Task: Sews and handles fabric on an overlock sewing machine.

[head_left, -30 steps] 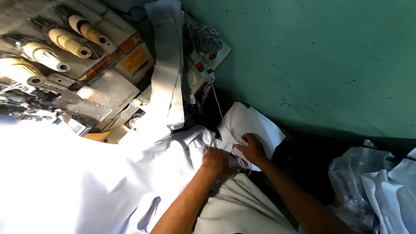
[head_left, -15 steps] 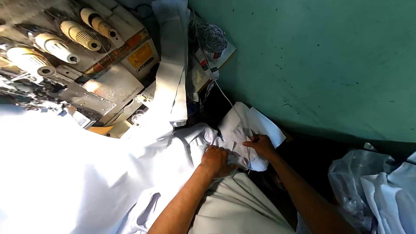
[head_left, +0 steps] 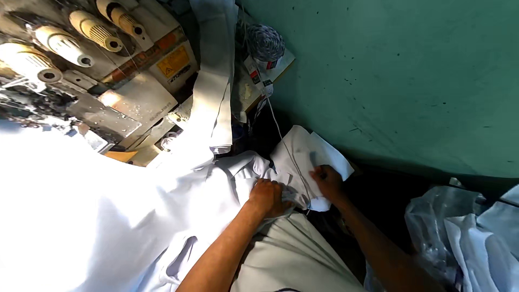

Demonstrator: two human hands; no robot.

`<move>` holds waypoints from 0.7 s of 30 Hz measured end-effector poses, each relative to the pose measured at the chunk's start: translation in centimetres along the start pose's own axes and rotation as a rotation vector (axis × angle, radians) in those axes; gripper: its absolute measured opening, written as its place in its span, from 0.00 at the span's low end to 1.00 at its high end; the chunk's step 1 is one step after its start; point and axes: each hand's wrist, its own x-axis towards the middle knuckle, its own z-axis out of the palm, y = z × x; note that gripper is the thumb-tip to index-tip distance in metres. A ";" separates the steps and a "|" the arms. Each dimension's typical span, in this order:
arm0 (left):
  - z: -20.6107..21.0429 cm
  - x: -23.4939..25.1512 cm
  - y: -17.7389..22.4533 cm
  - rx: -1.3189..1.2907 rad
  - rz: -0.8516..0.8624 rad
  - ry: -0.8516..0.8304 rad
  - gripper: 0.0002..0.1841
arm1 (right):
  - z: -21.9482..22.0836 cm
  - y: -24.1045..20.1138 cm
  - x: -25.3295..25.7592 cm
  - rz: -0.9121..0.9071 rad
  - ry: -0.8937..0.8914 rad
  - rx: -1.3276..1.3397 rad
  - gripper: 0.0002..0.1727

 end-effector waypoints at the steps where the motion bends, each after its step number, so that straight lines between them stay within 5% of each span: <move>1: -0.1 -0.1 0.2 -0.003 0.009 0.014 0.39 | 1.2 0.0 -0.5 -0.042 -0.011 -0.099 0.26; 5: -1.4 0.7 2.2 -0.022 0.090 0.149 0.39 | 3.6 -0.5 -0.8 -0.053 0.084 -0.232 0.30; 8: -2.9 3.5 2.9 -0.001 -0.062 0.128 0.42 | 3.4 -2.2 -0.5 0.003 0.054 -0.254 0.34; 11: -3.4 4.9 2.1 0.065 -0.160 0.114 0.32 | 3.6 -3.4 -0.1 0.034 0.034 -0.307 0.38; 18: -4.0 4.3 0.5 0.037 -0.173 0.171 0.29 | 2.4 -2.4 0.4 -0.047 -0.004 -0.420 0.22; 21: -4.7 4.8 0.6 -0.005 -0.142 0.157 0.31 | 0.1 -1.5 0.5 -0.033 0.120 -0.276 0.19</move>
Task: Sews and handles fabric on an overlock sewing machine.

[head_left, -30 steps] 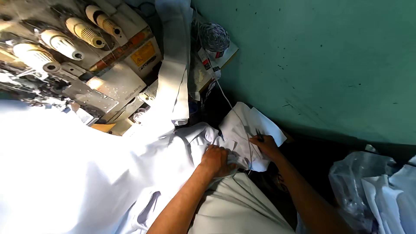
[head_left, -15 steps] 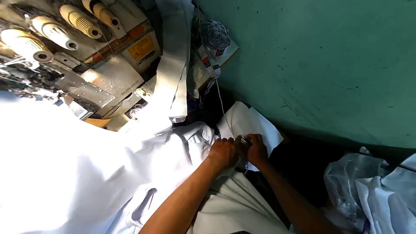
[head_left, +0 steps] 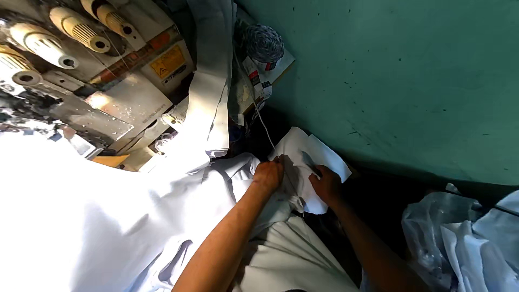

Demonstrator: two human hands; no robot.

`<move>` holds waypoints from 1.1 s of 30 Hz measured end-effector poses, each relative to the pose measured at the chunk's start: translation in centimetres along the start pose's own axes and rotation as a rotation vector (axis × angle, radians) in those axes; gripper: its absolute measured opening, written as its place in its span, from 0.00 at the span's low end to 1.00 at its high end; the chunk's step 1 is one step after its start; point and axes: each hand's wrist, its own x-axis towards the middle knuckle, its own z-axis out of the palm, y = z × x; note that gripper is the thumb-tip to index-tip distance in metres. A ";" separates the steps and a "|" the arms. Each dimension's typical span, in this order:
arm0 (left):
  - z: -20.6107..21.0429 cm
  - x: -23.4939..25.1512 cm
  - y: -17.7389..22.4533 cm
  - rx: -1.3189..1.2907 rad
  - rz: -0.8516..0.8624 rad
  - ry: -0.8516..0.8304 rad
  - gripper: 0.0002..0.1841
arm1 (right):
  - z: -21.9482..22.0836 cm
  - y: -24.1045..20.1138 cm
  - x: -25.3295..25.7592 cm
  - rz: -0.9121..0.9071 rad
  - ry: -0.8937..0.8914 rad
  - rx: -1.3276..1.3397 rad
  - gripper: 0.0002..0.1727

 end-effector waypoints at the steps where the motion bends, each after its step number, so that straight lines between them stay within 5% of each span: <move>1: 0.1 0.3 -0.1 -0.011 0.015 0.000 0.30 | -0.5 0.3 -0.2 -0.005 0.069 0.040 0.18; 5: 0.8 1.4 -1.0 -0.090 0.041 -0.028 0.31 | -1.7 -1.2 -2.5 -0.030 0.118 0.108 0.17; 10: 0.2 -2.4 -3.3 -0.171 -0.020 -0.023 0.18 | 3.4 -3.2 -4.5 -0.131 -0.012 0.241 0.17; 17: 4.5 -12.4 -6.5 -0.025 0.169 0.445 0.17 | 3.3 -3.5 -2.9 -0.033 -0.239 0.293 0.19; 21: 5.7 -14.8 -6.9 -0.134 0.176 0.570 0.17 | 1.4 -3.6 -2.0 0.036 -0.375 0.353 0.18; 33: 5.5 -14.6 -6.7 -0.264 0.169 0.583 0.17 | 3.1 -3.0 -1.3 0.170 -0.342 0.590 0.22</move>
